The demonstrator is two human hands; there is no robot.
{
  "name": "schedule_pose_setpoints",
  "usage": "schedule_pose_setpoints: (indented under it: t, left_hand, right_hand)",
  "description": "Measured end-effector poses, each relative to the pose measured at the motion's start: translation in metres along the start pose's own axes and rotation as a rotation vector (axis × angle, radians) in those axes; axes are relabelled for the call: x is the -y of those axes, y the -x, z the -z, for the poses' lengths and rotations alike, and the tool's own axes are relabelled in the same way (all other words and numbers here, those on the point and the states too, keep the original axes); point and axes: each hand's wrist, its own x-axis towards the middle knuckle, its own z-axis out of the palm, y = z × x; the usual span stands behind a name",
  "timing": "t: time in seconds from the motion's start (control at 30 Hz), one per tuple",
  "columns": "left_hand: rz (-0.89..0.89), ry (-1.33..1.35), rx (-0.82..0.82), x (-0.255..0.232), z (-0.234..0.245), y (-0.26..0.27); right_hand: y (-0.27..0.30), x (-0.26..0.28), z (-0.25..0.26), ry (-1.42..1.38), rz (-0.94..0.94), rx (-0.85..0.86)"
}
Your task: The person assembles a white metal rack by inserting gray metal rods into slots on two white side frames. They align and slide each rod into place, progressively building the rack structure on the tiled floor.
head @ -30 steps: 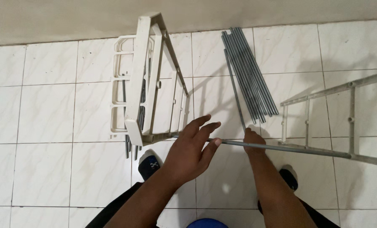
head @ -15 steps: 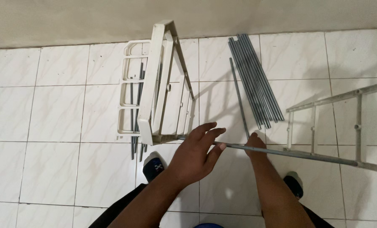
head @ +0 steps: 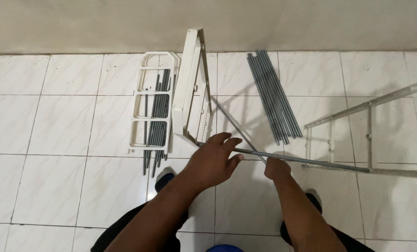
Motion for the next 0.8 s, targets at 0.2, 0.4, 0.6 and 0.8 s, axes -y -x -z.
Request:
schedule_pose_setpoints:
  t: [0.2,0.4,0.6,0.8]
  left_hand:
    - [0.015,-0.113,0.069,-0.003,0.008,0.010]
    - [0.091,-0.151,0.173,-0.004,0.011,0.026]
    - [0.129,-0.212,0.258,0.004,0.008,0.037]
    - [0.161,-0.203,0.259,0.002,0.015,0.052]
  right_hand:
    - [0.047,-0.032,0.029,0.228,-0.057,0.098]
    - [0.101,-0.069,0.048,0.356,-0.122,0.009]
    - [0.164,-0.087,0.084,0.407,-0.159,-0.168]
    - [0.247,-0.087,0.137,0.352,-0.075,-0.361]
